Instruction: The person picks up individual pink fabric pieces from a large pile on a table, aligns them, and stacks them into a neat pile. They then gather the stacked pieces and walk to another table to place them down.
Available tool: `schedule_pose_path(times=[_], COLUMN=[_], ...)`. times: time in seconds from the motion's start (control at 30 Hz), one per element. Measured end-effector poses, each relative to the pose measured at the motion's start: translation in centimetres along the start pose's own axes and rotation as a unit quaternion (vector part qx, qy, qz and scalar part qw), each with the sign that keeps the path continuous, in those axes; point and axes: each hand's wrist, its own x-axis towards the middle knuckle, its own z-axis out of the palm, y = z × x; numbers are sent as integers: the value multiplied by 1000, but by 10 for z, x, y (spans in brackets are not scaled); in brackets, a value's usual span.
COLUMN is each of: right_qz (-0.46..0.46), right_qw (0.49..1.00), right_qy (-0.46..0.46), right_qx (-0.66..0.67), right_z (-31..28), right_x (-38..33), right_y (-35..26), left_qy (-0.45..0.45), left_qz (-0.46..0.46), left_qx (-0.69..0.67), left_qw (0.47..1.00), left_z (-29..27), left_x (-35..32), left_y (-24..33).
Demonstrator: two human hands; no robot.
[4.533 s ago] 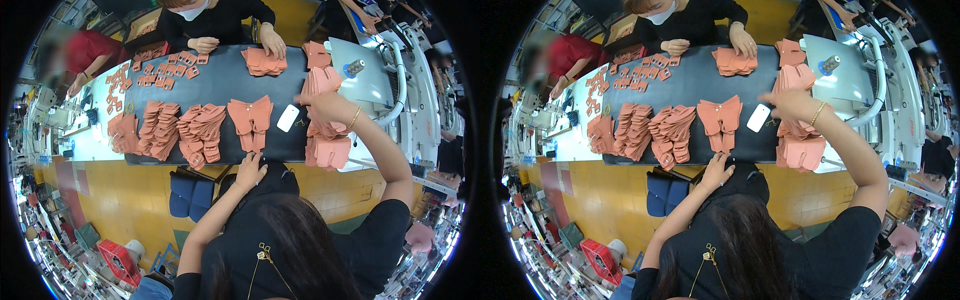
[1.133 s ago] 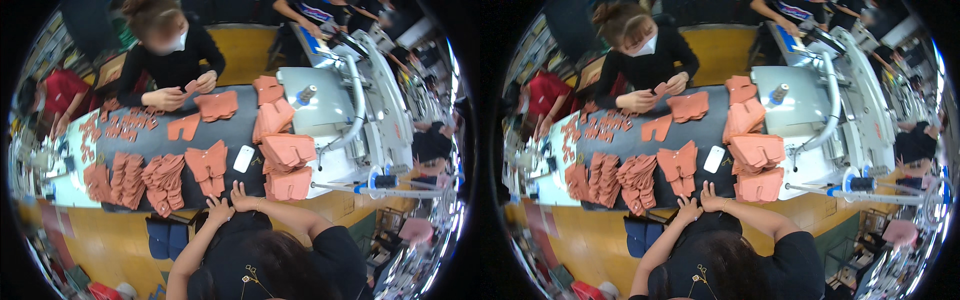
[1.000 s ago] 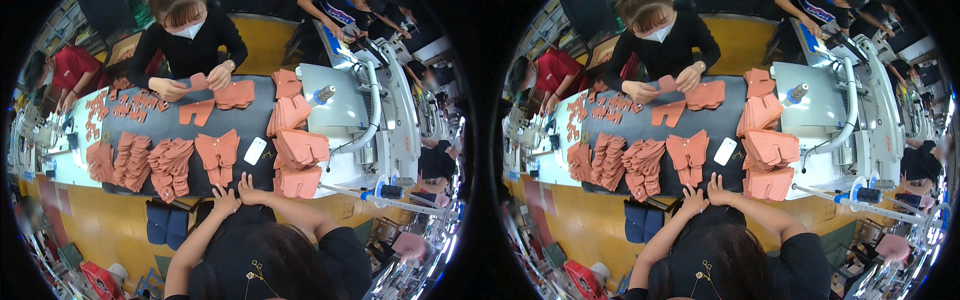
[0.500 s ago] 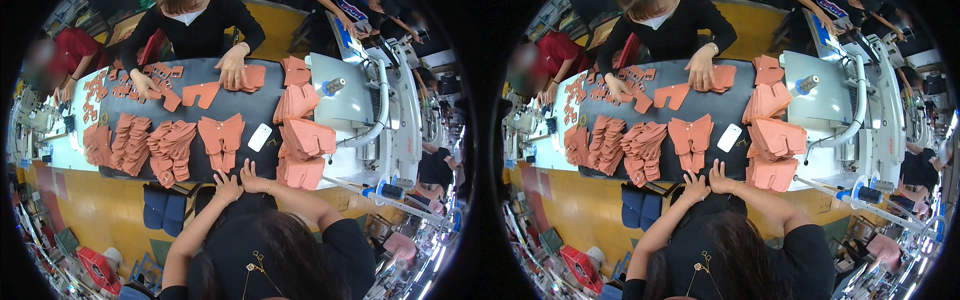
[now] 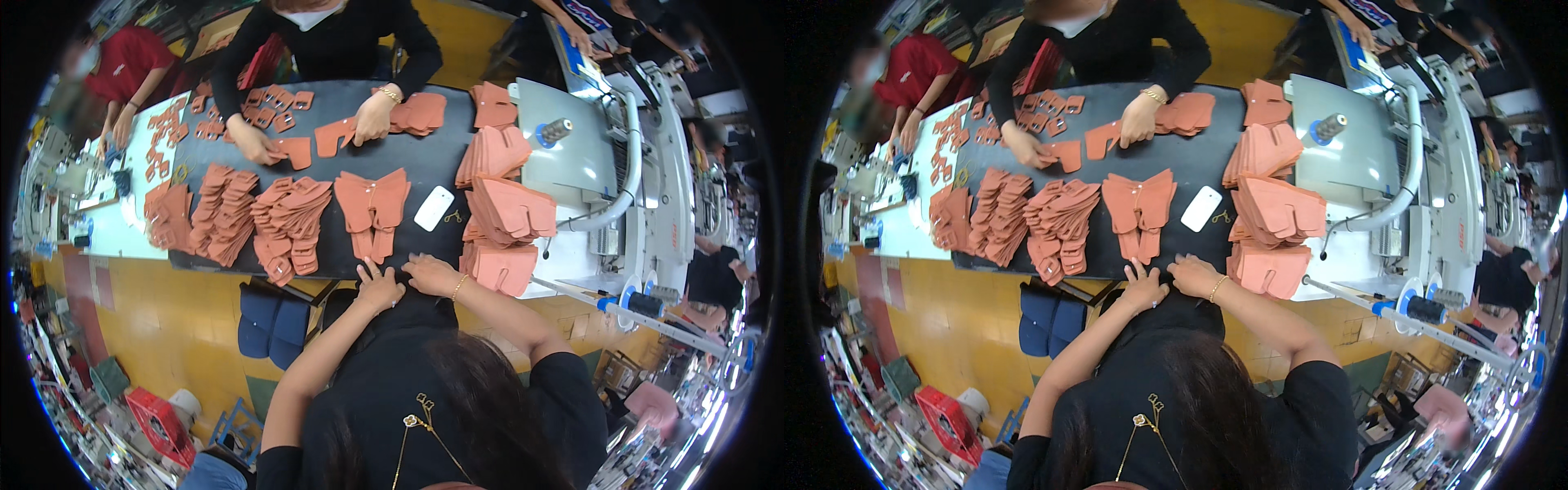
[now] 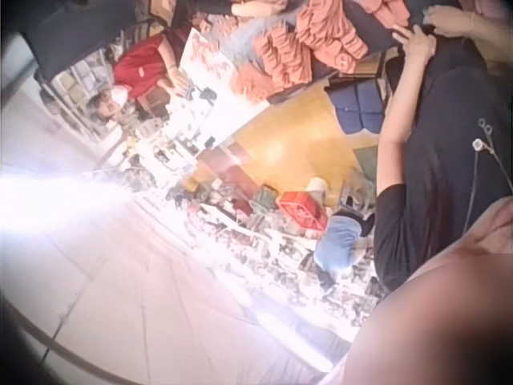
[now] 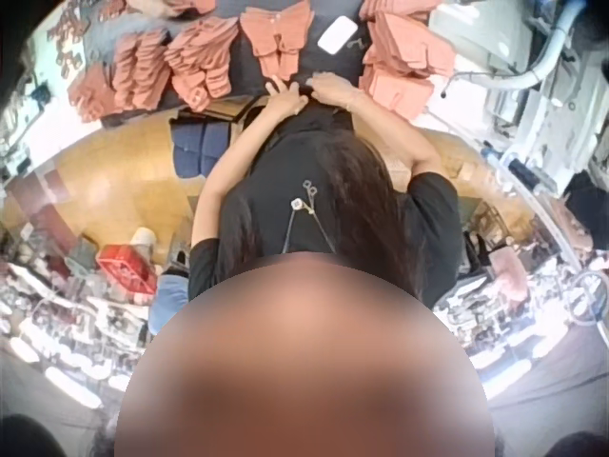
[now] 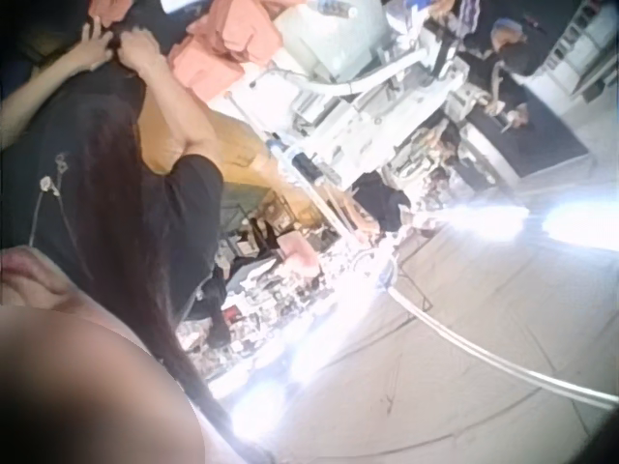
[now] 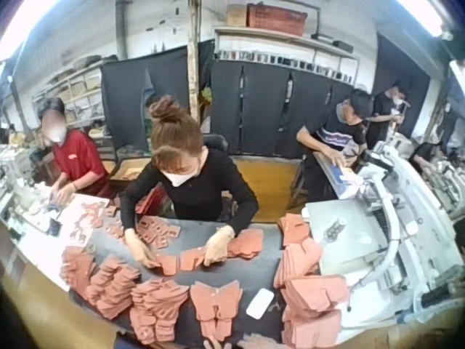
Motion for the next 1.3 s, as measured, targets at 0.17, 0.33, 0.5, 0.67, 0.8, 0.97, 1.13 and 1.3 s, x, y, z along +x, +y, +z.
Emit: schedule_pose_path(times=[0.17, 0.33, 0.5, 0.67, 0.8, 0.97, 1.13, 1.3], right_qz=[87, 193, 41, 175, 52, 104, 122, 162], right_qw=[957, 931, 978, 935, 935, 984, 977, 964], right_qy=[-277, 145, 83, 188, 342, -7, 57, 90], right_qx=[11, -273, -185, -246, -84, -143, -164, -192], right_z=[-114, -182, -183, -168, -122, -16, 43, 48], right_x=[-76, -118, -120, -86, -27, 22, 37, 50], right_y=[-5, 4, 2, 7, 3, -8, 0, -15], left_qy=[2, -19, -19, -17, -33, -32, -42, -38], left_qz=[40, 38, 26, 33, 7, 9, 52, 63], left_qx=[50, 49, 34, 48, 28, 18, 21, 61], left_qw=[998, 998, 999, 998, 999, 999, 997, 995], left_z=[10, 9, 5, 7, 2, -6, 9, 26], left_x=[14, 18, 13, 15, 11, 0, 17, 40], left_y=[-14, -14, -11, -12, -4, -2, -16, -26])
